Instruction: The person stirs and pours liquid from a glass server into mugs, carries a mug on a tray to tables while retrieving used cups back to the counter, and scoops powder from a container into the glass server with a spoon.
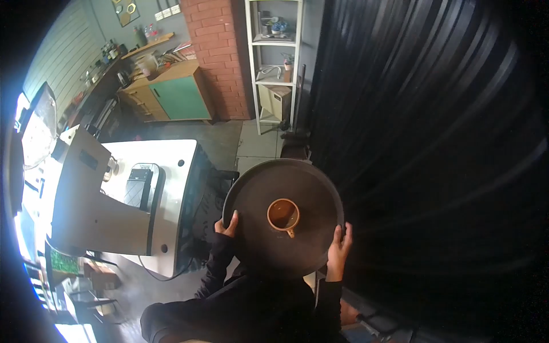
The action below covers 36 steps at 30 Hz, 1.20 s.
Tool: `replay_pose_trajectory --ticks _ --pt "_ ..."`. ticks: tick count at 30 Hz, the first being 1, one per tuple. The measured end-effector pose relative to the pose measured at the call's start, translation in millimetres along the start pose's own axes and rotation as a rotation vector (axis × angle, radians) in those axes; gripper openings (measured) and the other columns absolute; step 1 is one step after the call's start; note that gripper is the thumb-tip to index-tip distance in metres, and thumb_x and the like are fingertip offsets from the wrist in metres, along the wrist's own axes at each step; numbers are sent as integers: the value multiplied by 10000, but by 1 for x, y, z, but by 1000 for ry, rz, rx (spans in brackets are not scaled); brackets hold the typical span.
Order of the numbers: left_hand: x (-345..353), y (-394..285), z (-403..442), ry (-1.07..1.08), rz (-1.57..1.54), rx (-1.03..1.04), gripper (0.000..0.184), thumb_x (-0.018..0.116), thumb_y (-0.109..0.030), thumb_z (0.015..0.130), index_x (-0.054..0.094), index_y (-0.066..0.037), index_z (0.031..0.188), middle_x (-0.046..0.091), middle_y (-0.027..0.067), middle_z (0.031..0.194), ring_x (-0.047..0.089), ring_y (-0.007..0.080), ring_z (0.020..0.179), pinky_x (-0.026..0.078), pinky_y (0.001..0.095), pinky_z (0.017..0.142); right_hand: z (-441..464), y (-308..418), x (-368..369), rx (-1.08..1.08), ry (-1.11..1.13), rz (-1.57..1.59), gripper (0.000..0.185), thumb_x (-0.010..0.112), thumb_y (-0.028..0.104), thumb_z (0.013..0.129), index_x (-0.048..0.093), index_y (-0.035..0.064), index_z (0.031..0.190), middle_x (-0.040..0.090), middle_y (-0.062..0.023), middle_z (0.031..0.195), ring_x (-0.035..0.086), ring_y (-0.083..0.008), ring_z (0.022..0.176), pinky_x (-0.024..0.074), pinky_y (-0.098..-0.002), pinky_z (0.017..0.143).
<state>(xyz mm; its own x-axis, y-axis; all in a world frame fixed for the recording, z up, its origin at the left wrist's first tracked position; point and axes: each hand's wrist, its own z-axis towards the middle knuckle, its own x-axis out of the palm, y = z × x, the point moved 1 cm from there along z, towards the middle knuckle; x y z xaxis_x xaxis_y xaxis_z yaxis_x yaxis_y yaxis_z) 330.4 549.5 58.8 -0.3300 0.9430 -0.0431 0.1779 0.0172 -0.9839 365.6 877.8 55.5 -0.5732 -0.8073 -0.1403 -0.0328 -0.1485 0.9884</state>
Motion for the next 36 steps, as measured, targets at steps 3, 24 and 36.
replay_pose_trajectory --ticks 3,24,36 --pt "11 1 34 -67 -26 -59 361 662 -325 929 642 1 775 554 -51 682 479 46 620 374 245 549 43 -7 32 53 54 -28 338 538 189 1001 496 -33 1252 574 -60 1092 508 -121 998 409 -265 883" --pt "33 -33 378 -465 -61 -38 470 639 -386 933 553 -6 670 464 -59 571 409 49 563 342 272 505 358 34 383 -240 450 -102 259 526 130 997 532 -47 1187 611 -74 1044 546 -116 946 442 -269 852" --pt "-23 -31 492 -969 -114 -74 485 626 -389 942 506 -41 626 428 -67 559 361 35 532 293 265 481 430 22 654 -279 872 -4 234 521 162 999 554 -35 1121 592 -42 961 531 -89 890 429 -245 798"
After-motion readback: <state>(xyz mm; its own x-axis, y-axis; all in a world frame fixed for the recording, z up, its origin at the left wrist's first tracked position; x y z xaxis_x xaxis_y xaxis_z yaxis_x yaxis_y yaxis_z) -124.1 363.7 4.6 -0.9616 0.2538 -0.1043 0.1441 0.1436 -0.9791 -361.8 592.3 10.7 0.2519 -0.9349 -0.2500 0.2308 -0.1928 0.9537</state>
